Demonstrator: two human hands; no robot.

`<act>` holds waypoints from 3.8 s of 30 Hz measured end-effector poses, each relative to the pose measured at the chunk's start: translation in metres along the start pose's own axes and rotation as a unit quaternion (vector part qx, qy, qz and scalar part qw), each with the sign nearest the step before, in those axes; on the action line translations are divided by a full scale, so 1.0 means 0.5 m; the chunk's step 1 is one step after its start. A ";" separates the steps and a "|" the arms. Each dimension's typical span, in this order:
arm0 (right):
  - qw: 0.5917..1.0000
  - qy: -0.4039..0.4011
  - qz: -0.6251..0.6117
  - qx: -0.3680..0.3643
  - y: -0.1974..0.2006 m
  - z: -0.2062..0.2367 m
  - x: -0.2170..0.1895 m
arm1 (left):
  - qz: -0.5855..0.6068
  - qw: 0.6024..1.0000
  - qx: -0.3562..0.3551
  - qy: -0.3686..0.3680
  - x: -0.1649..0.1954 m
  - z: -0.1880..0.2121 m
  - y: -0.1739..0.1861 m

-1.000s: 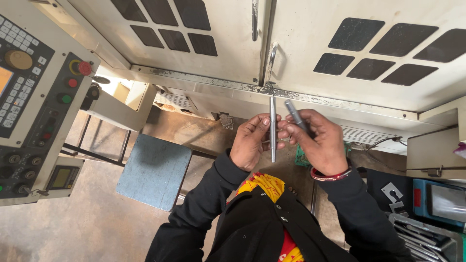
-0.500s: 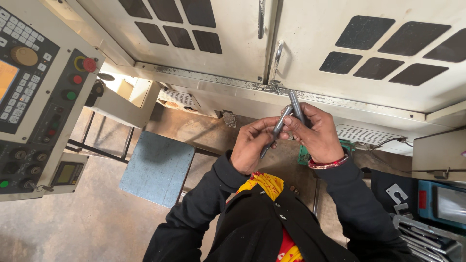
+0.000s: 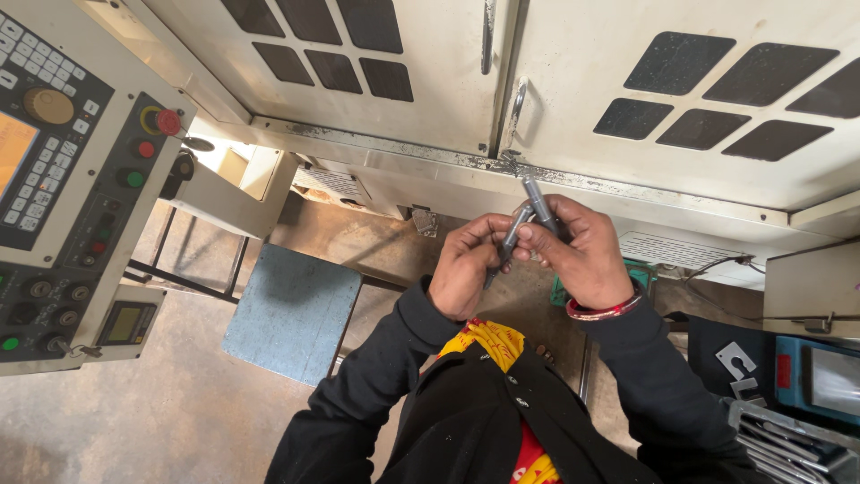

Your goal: The person inspects cylindrical metal rods by holding and rotating them, then places them into a green crate. They wipe their hands with a cloth, open a machine door, and retrieve a rod from inside the machine before returning to inspect more rods.

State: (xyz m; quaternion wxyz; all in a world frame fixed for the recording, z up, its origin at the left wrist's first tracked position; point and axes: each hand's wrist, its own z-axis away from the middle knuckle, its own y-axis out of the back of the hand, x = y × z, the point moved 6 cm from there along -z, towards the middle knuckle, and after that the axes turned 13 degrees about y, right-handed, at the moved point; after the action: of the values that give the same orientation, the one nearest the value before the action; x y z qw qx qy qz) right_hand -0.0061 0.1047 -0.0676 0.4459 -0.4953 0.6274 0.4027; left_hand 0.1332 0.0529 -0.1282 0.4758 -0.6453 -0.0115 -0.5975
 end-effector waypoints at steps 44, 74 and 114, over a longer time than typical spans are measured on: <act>0.993 -0.009 -0.114 0.028 -0.043 0.005 -0.023 | -0.074 0.990 0.077 -0.090 0.106 0.033 -0.021; 0.997 -0.018 -0.076 -0.010 -0.051 0.017 -0.036 | 0.014 0.999 0.040 -0.016 0.096 0.030 0.002; 0.971 0.125 0.171 0.109 -0.028 0.013 -0.019 | 0.040 0.996 0.069 -0.033 -0.062 -0.003 0.011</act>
State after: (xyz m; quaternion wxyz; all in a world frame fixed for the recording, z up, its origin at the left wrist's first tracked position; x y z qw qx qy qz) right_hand 0.0097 0.1108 -0.0612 0.3398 -0.3756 0.7939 0.3365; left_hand 0.1261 0.0661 -0.1561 0.5419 -0.6307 -0.0427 -0.5539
